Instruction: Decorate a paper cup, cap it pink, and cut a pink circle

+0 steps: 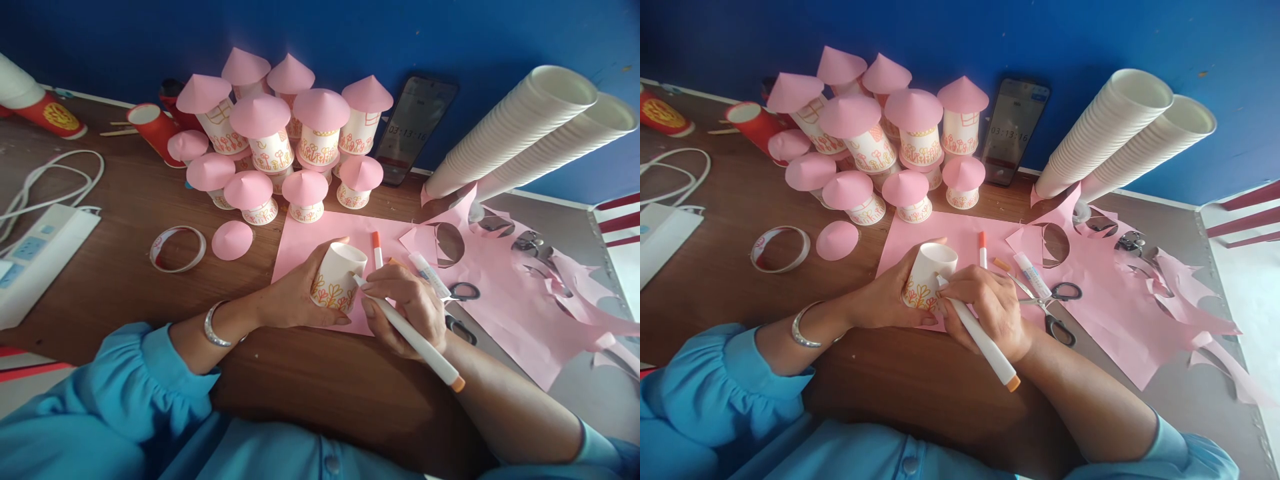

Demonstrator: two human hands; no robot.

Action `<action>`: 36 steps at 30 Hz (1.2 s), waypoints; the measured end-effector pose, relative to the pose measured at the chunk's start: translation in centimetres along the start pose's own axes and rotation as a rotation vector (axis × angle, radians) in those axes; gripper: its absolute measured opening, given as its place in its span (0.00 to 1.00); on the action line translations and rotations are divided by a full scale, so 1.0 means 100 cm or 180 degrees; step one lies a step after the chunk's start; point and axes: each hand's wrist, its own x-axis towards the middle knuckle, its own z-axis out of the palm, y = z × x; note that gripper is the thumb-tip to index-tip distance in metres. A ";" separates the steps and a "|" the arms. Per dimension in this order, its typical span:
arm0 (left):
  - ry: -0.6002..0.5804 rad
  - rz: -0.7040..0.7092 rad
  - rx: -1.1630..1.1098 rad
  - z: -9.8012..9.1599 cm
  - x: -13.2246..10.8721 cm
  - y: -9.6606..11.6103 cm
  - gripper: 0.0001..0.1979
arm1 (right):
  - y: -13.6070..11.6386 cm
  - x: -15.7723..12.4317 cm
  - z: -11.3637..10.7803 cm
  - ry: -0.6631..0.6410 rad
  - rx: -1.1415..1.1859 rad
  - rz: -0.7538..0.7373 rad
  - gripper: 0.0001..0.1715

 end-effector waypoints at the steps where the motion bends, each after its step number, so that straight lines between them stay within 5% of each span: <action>1: -0.0002 0.0014 -0.0011 0.000 0.000 0.000 0.52 | 0.000 0.000 0.000 -0.0006 0.0003 0.0006 0.20; 36: 0.0106 0.0100 0.0184 0.001 0.000 0.001 0.52 | -0.001 -0.003 0.002 0.0035 -0.0087 0.0013 0.12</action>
